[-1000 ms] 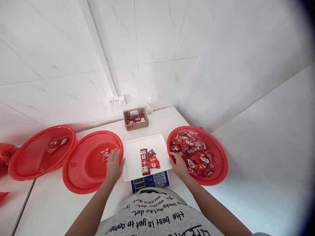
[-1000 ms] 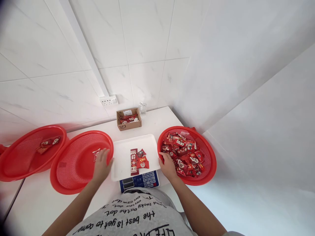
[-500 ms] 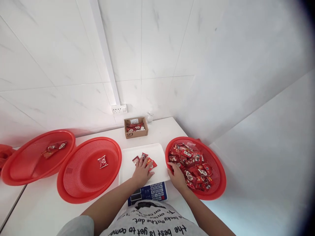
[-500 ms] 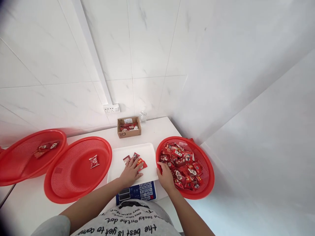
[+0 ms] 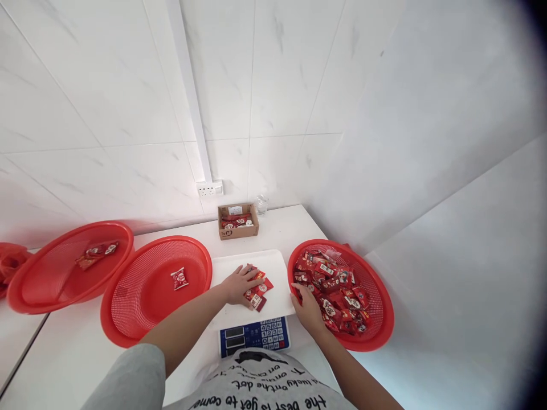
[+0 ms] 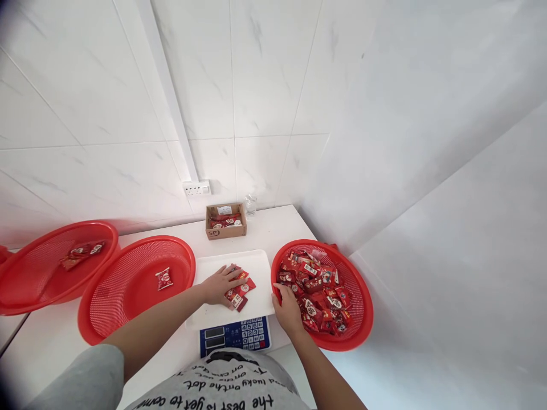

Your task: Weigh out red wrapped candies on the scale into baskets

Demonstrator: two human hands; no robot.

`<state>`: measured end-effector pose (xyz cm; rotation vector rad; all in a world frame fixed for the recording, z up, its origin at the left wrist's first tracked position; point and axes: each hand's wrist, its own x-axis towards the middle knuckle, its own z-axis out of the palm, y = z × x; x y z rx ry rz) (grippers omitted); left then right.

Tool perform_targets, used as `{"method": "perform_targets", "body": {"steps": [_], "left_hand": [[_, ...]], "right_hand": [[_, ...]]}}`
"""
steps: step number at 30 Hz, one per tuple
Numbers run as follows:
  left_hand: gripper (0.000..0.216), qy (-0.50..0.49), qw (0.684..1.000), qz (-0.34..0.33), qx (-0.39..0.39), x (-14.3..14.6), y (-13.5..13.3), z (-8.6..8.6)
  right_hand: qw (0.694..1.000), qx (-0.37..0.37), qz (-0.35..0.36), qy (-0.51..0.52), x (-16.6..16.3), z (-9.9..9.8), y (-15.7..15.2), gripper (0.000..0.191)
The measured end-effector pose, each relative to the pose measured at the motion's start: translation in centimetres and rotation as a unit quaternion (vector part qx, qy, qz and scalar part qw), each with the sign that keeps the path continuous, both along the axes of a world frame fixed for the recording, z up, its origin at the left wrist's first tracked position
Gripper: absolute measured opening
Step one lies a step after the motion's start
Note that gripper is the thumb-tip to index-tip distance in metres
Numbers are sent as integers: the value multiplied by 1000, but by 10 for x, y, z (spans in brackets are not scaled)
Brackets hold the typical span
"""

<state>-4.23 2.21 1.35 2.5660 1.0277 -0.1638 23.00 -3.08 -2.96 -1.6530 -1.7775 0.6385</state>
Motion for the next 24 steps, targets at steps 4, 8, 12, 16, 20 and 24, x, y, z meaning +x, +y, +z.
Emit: {"method": "perform_targets", "body": {"steps": [4, 8, 12, 16, 20, 24], "left_hand": [[94, -22, 996, 82, 39, 11, -10, 0], [82, 0, 988, 137, 69, 17, -19, 4], [46, 17, 986, 149, 67, 25, -29, 2], [37, 13, 986, 159, 57, 30, -38, 3], [35, -8, 975, 212, 61, 14, -42, 17], [33, -105, 911, 389, 86, -33, -43, 38]], "right_hand": [[1000, -4, -1, 1, 0, 0, 0, 35], [1000, -5, -1, 3, 0, 0, 0, 35], [1000, -11, 0, 3, 0, 1, 0, 35], [1000, -11, 5, 1, 0, 1, 1, 35], [1000, -17, 5, 1, 0, 1, 1, 35], [1000, -20, 4, 3, 0, 2, 1, 35]]}}
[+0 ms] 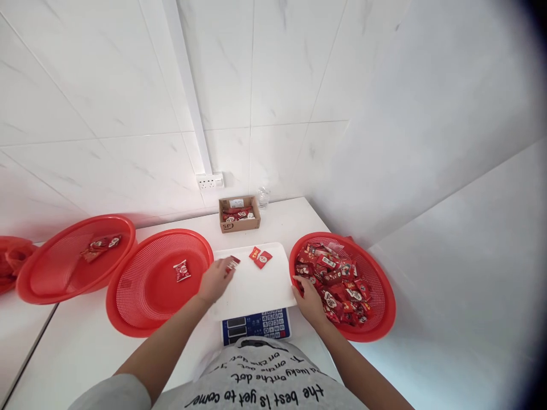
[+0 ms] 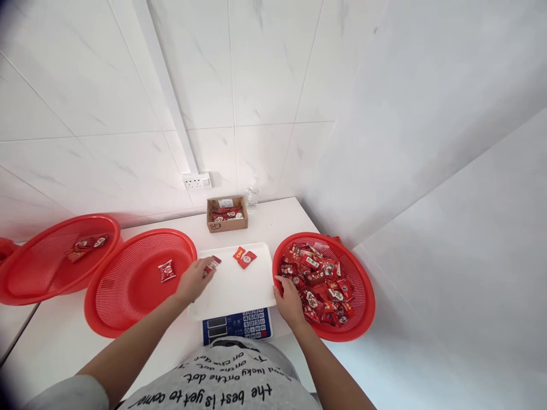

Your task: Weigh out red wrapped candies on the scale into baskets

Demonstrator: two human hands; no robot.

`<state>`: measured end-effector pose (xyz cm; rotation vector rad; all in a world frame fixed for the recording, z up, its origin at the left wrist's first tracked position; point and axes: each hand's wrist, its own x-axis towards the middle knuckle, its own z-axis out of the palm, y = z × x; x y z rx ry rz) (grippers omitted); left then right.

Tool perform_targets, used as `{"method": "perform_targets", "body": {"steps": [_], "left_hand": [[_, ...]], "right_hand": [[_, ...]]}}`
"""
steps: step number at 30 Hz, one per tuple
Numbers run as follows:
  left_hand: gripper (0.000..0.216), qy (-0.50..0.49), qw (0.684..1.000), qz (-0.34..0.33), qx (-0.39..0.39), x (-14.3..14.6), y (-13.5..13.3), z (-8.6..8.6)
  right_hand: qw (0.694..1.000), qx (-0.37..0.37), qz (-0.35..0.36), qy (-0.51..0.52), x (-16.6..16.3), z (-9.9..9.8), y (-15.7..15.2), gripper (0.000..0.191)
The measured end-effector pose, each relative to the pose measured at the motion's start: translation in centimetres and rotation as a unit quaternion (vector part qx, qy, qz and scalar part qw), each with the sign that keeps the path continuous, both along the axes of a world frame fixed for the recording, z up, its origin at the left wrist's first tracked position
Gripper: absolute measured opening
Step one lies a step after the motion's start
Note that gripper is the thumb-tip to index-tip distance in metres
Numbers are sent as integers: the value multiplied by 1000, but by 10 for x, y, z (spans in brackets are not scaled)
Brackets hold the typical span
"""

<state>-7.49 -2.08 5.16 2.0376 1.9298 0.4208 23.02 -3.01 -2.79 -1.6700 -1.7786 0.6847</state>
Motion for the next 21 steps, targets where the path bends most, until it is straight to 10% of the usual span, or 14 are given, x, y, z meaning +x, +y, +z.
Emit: {"method": "perform_targets", "body": {"steps": [7, 13, 16, 21], "left_hand": [[43, -15, 977, 194, -84, -82, -13, 11], [51, 98, 965, 234, -69, -82, -11, -6], [54, 147, 970, 192, 16, -46, 0, -14], [56, 69, 993, -77, -50, 42, 30, -26]], "right_hand": [[1000, 3, -4, 6, 0, -1, -1, 35], [1000, -1, -2, 6, 0, 0, -1, 35], [1000, -10, 0, 4, 0, 1, -1, 36], [1000, -11, -4, -3, -1, 3, -2, 37]]}}
